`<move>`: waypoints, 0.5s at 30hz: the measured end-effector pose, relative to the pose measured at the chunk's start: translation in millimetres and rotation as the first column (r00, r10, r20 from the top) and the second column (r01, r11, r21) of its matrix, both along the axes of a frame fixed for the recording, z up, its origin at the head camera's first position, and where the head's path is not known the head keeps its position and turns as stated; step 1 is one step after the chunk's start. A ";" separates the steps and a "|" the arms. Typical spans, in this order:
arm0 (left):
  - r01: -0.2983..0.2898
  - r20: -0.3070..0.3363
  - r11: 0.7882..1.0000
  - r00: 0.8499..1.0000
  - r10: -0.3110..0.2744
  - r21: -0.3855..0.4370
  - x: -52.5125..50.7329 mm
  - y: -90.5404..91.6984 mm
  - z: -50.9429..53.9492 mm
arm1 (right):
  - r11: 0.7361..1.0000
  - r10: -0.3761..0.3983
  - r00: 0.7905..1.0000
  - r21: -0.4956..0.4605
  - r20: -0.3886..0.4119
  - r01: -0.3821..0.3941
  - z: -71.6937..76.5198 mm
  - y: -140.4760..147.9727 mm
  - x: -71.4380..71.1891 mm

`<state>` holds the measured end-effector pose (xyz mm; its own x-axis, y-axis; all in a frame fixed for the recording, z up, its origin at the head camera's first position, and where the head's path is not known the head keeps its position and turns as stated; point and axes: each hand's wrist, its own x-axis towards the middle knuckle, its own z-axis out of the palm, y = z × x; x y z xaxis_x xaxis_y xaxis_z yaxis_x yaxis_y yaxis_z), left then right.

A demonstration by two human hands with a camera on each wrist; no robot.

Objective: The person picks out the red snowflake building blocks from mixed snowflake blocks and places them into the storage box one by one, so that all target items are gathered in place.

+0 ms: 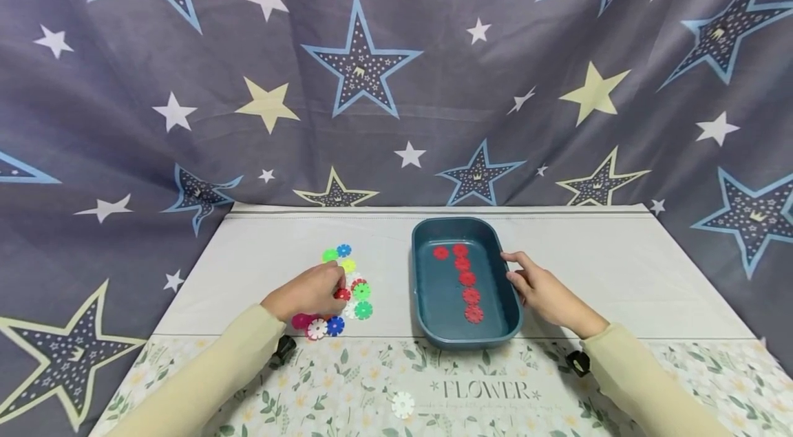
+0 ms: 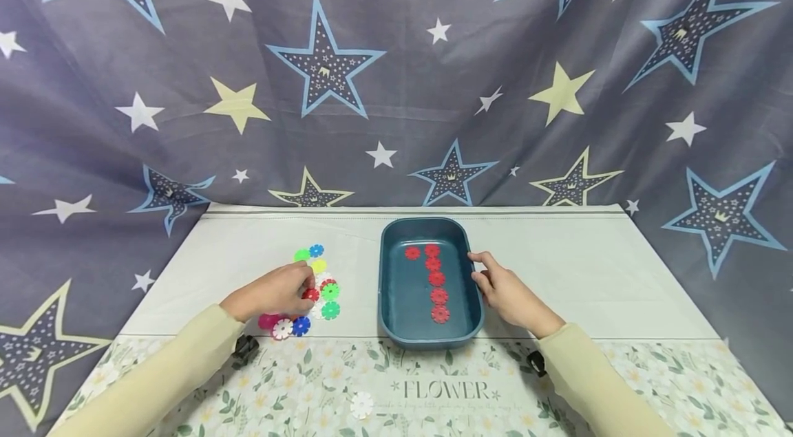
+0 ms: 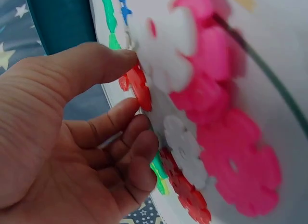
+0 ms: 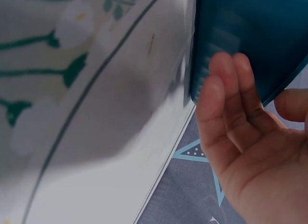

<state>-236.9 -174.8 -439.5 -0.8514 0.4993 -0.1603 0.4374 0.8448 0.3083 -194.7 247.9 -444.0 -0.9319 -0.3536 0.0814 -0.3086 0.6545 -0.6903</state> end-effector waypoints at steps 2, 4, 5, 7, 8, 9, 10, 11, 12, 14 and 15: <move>-0.021 0.022 1.000 1.000 0.021 -0.005 -0.2 1.8 1.6 | 1.000 -0.001 1.000 -0.001 0.005 0.001 -0.5 -0.2 0.0; -0.038 0.043 0.999 0.998 0.039 -0.018 -1.0 3.4 2.6 | 1.000 -0.002 1.000 -0.003 0.009 0.002 -1.2 -0.5 0.2; -0.046 0.055 0.999 0.997 0.048 -0.027 -1.2 4.0 3.1 | 1.000 -0.002 1.000 -0.004 0.011 0.002 -1.4 -0.6 0.3; -0.053 0.073 0.997 0.996 0.057 -0.048 -1.9 5.2 3.0 | 1.000 -0.001 1.000 -0.004 0.011 0.001 -1.7 -0.8 0.5; -0.052 0.080 0.997 0.995 0.057 -0.056 -2.0 5.6 2.7 | 1.000 -0.001 1.000 -0.003 0.010 0.001 -1.8 -1.0 0.4; -0.048 0.083 0.997 0.995 0.053 -0.063 -2.1 6.1 2.4 | 1.000 -0.001 1.000 -0.002 0.009 0.001 -1.9 -1.1 0.3; -0.045 0.085 0.997 0.995 0.050 -0.064 -2.1 6.6 2.2 | 1.000 -0.002 1.000 -0.001 0.007 0.002 -1.9 -1.2 0.2; -0.041 0.085 0.997 0.995 0.046 -0.062 -1.9 6.8 1.6 | 1.000 -0.005 1.000 -0.001 0.005 0.005 -1.9 -1.3 0.0; -0.037 0.082 0.997 0.996 0.042 -0.060 -1.8 6.9 1.0 | 1.000 -0.007 1.000 -0.002 0.004 0.007 -1.8 -1.3 0.0; -0.034 0.075 0.998 0.996 0.038 -0.051 -1.7 7.3 0.2 | 1.000 -0.005 1.000 -0.008 -0.001 0.005 -1.7 -1.1 0.0; -0.035 0.071 0.999 0.997 0.038 -0.041 -1.4 7.5 0.0 | 1.000 -0.008 1.000 -0.010 -0.002 0.008 -1.6 -0.9 0.1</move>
